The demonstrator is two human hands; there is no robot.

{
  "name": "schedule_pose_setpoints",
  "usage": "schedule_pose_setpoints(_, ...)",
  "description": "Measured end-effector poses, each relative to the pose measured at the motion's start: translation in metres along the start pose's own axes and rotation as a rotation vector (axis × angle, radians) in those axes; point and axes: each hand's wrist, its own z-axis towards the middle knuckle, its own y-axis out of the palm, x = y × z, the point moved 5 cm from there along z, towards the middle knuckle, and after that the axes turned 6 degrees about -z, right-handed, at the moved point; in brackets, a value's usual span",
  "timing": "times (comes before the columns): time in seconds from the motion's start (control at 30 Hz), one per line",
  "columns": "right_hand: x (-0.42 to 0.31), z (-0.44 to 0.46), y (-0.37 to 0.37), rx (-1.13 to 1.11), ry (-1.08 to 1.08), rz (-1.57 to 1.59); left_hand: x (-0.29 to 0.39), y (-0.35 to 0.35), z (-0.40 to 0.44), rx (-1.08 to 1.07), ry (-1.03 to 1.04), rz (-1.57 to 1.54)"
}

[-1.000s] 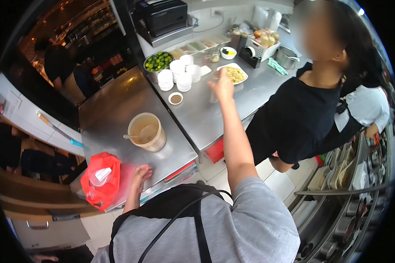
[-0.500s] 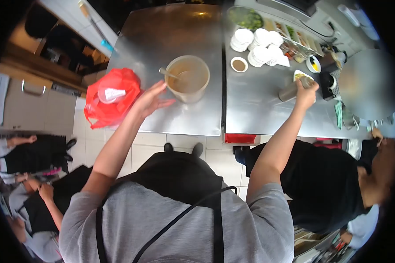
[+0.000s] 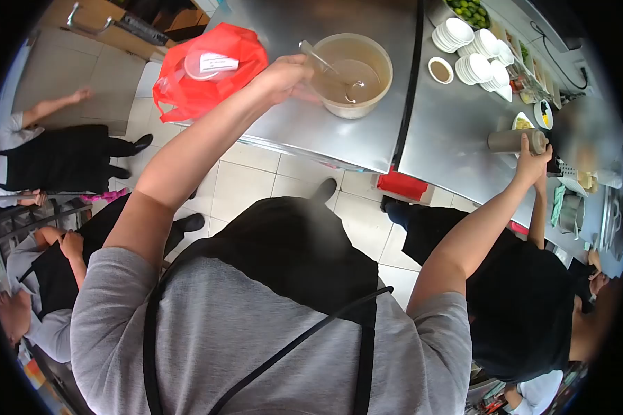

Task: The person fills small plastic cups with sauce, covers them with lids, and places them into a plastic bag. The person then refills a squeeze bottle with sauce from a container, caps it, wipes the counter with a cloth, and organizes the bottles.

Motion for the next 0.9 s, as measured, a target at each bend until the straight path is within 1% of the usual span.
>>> schedule_pose_setpoints(0.03, 0.005, -0.004, 0.0, -0.044, 0.055, 0.016, 0.0, -0.002, -0.013, -0.026, 0.013, -0.012)
schedule_pose_setpoints(0.07, -0.005, -0.012, -0.01, -0.068, 0.08, 0.024, 0.002, -0.006, -0.029, -0.021, 0.01, -0.015)
schedule_pose_setpoints(0.1, -0.018, -0.021, -0.022, -0.092, 0.106, 0.031, 0.005, -0.011, -0.049, -0.013, -0.017, 0.059)
schedule_pose_setpoints(0.13, -0.063, -0.046, -0.053, -0.016, 0.099, 0.028, 0.007, -0.017, -0.068, -0.006, -0.041, 0.134)
schedule_pose_setpoints(0.17, -0.094, -0.066, -0.075, 0.061, 0.092, 0.024, 0.009, -0.023, -0.089, -0.004, -0.042, 0.131)
schedule_pose_setpoints(0.2, -0.103, -0.082, -0.075, 0.093, 0.06, 0.187, 0.013, -0.028, -0.111, -0.011, -0.016, 0.228)
schedule_pose_setpoints(0.23, -0.121, -0.1, -0.077, 0.095, 0.061, 0.186, 0.013, -0.036, -0.131, -0.02, 0.011, 0.327)
schedule_pose_setpoints(0.27, -0.151, -0.121, -0.079, 0.074, -0.005, 0.187, 0.009, -0.046, -0.151, -0.023, 0.012, 0.328)
schedule_pose_setpoints(0.3, -0.178, -0.141, -0.08, 0.052, -0.072, 0.189, 0.0, -0.061, -0.17, 0.007, -0.026, 0.243)
schedule_pose_setpoints(0.33, -0.199, -0.163, -0.069, -0.019, -0.126, 0.293, -0.01, -0.075, -0.189, 0.037, -0.063, 0.158)
schedule_pose_setpoints(0.37, -0.218, -0.188, -0.054, -0.089, -0.181, 0.397, -0.02, -0.089, -0.206, 0.071, -0.053, 0.136)
schedule_pose_setpoints(0.43, -0.262, -0.237, -0.029, -0.197, -0.322, 0.356, -0.042, -0.116, -0.237, 0.098, -0.041, 0.116)
schedule_pose_setpoints(0.5, -0.294, -0.28, 0.0, -0.348, -0.352, 0.331, -0.069, -0.146, -0.262, 0.175, -0.109, 0.071)
schedule_pose_setpoints(0.53, -0.308, -0.301, 0.014, -0.387, -0.348, 0.339, -0.087, -0.163, -0.27, 0.168, -0.11, 0.067)
schedule_pose_setpoints(0.57, -0.316, -0.316, 0.024, -0.425, -0.344, 0.349, -0.111, -0.184, -0.276, 0.22, -0.14, 0.012)
schedule_pose_setpoints(0.6, -0.321, -0.322, 0.029, -0.421, -0.346, 0.345, -0.135, -0.2, -0.278, 0.273, -0.169, -0.042)
schedule_pose_setpoints(0.63, -0.324, -0.327, 0.032, -0.364, -0.346, 0.254, -0.155, -0.21, -0.279, 0.27, -0.166, -0.046)
schedule_pose_setpoints(0.67, -0.328, -0.327, 0.035, -0.305, -0.345, 0.164, -0.176, -0.223, -0.28, 0.35, -0.18, -0.083)
schedule_pose_setpoints(0.7, -0.331, -0.327, 0.036, -0.304, -0.346, 0.161, -0.199, -0.235, -0.281, 0.432, -0.197, -0.12)
schedule_pose_setpoints(0.73, -0.331, -0.328, 0.036, -0.305, -0.324, 0.162, -0.226, -0.243, -0.278, 0.43, -0.199, -0.122)
schedule_pose_setpoints(0.8, -0.332, -0.329, 0.035, -0.328, -0.275, 0.175, -0.285, -0.272, -0.263, 0.623, -0.214, -0.222)
schedule_pose_setpoints(0.83, -0.333, -0.328, 0.034, -0.325, -0.283, 0.173, -0.307, -0.281, -0.253, 0.655, -0.25, -0.24)
schedule_pose_setpoints(0.9, -0.333, -0.327, 0.037, -0.355, -0.298, 0.163, -0.336, -0.289, -0.235, 0.721, -0.218, -0.312)
